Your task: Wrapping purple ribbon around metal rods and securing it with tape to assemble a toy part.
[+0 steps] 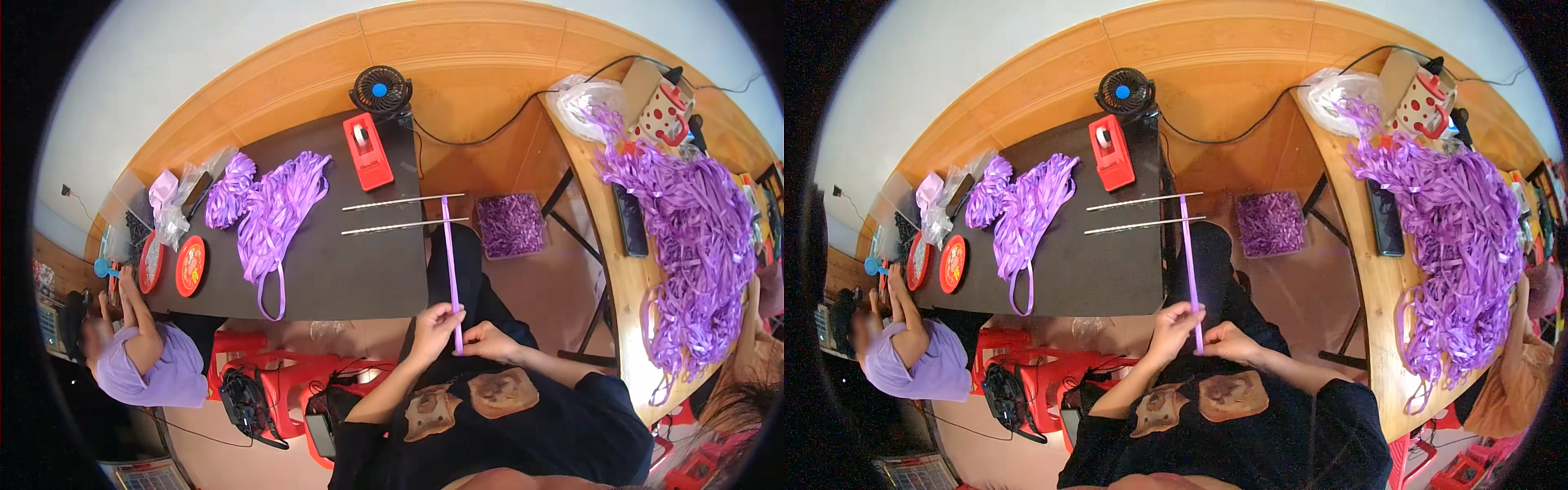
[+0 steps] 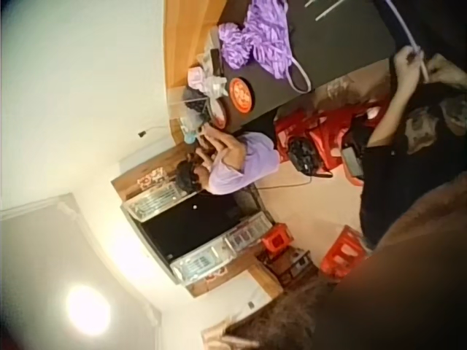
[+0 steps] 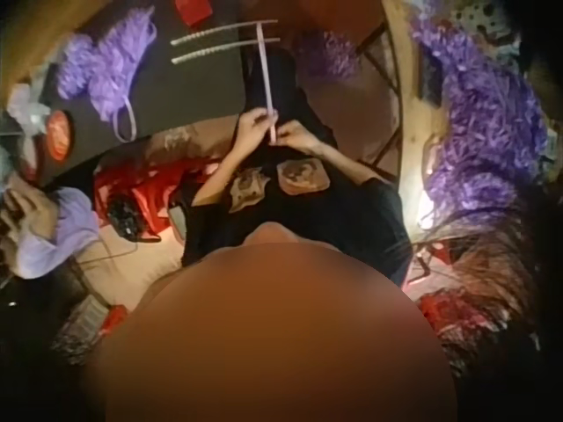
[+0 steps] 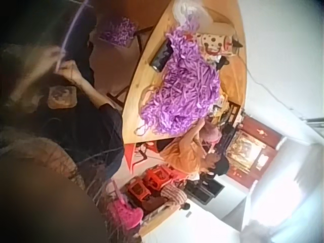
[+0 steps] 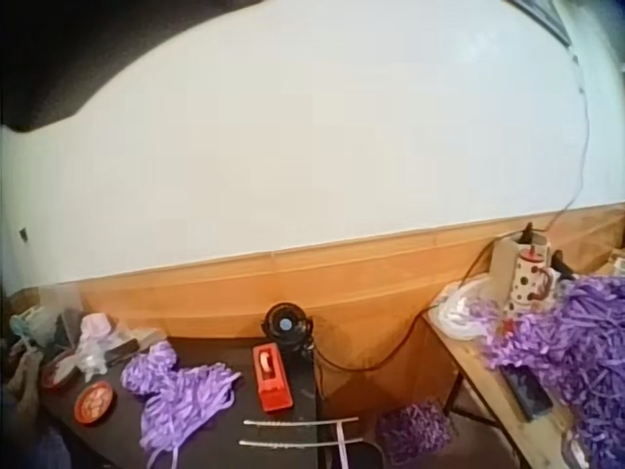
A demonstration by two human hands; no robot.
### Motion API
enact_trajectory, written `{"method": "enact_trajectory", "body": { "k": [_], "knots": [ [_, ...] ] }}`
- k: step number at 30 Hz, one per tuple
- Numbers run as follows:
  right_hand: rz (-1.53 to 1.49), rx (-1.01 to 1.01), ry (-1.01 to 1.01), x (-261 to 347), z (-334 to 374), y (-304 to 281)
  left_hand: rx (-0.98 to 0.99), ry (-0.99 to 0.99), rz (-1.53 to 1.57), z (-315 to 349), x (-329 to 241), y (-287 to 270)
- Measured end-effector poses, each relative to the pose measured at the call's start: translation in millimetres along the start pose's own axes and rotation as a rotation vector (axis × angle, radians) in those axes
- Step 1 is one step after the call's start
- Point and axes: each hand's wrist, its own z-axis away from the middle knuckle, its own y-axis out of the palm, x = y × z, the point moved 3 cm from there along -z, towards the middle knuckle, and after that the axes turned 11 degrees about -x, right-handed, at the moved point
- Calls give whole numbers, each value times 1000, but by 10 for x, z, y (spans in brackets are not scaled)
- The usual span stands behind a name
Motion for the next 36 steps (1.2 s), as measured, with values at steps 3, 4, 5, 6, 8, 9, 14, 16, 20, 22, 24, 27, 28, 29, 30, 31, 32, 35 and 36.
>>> {"method": "enact_trajectory", "body": {
  "k": [3,4,5,6,8,9,14,16,20,22,24,27,28,29,30,31,32,35,36],
  "knots": [
    [36,15,22,42,35,-67,-60,-229,272,-125,-58,110],
    [19,33,12,33,32,-80,-84,-246,357,-182,-34,166],
    [20,32,12,37,29,-92,-83,-246,357,-214,-54,204],
    [5,53,11,43,25,-99,-81,-237,431,-244,-86,237],
    [-8,77,10,66,15,-117,-90,-213,498,-300,-129,291],
    [8,96,4,89,19,-124,-92,-211,499,-330,-148,314],
    [127,117,-37,66,-21,-198,-127,-142,514,-441,-308,412],
    [198,86,-55,-25,-54,-215,-152,-140,514,-426,-341,439],
    [276,-14,-105,-185,-88,-276,-154,-200,560,-373,-341,429],
    [93,-19,-104,-168,-93,-335,-118,-174,574,-376,-322,406],
    [-10,-207,-148,61,-81,-447,-102,-164,596,-373,-327,403],
    [292,-744,-633,410,-186,-671,-53,-129,623,-363,-361,393],
    [418,-798,-834,597,-206,-711,-45,-138,622,-354,-377,390],
    [545,-846,-1036,932,-193,-677,-37,-147,621,-352,-389,384],
    [629,-845,-1123,1099,-223,-669,-30,-142,622,-356,-401,398],
    [709,-838,-1208,1200,-275,-650,-33,-142,607,-361,-383,398],
    [824,-839,-1280,1261,-332,-637,-37,-139,594,-365,-380,400],
    [1058,-733,-1442,1344,-473,-612,-44,-147,599,-360,-372,400],
    [1108,-708,-1487,1342,-502,-611,-53,-162,614,-362,-364,400]
  ]
}}
